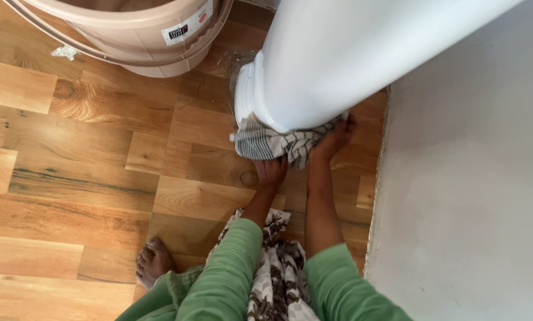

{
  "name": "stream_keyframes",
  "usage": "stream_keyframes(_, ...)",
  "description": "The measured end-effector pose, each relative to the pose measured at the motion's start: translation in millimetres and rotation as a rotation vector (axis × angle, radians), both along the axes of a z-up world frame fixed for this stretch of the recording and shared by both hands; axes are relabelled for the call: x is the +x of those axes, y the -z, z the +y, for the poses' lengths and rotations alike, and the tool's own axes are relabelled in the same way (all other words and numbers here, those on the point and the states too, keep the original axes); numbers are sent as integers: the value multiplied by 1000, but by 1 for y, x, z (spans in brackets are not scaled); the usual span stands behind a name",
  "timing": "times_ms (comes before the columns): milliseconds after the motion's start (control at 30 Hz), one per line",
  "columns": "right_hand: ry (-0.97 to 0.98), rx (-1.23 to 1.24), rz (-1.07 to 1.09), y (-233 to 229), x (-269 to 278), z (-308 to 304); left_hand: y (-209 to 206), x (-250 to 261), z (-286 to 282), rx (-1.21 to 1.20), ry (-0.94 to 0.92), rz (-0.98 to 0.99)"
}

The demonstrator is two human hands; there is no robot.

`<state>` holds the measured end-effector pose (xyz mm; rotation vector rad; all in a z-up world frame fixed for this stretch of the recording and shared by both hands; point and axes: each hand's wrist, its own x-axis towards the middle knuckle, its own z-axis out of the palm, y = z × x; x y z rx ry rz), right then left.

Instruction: The person cleans the base of a white pillar on a wooden floor by hand using a patterned cloth.

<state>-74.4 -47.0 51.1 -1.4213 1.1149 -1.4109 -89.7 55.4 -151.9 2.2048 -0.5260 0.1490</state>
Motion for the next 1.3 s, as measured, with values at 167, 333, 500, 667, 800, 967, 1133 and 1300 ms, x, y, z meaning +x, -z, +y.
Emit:
stream_keyframes(167,-119,-532,-186,-89,-6,-15,-79,77,-45,-305,153,-86)
stream_keyframes(333,-14,-548,-99,-112,29,-27,-168,98,-75,-716,50,-276)
stream_keyframes(500,118,-403,33,-81,38,8,-78,71,-72,-392,25,-101)
stream_keyframes(667,192,-262,112,-37,38,14,11,50,-64,-155,-86,-343)
stream_keyframes(800,174,-152,156,8,34,11,25,35,-58,-308,-31,-49)
stream_keyframes(967,151,-42,200,47,17,-1,57,21,-63,-49,-65,-175)
stream_keyframes(1133,92,74,163,63,7,1,47,0,-33,279,128,-38)
stream_keyframes(1300,29,205,120,66,-7,14,19,-24,-5,-56,14,-140)
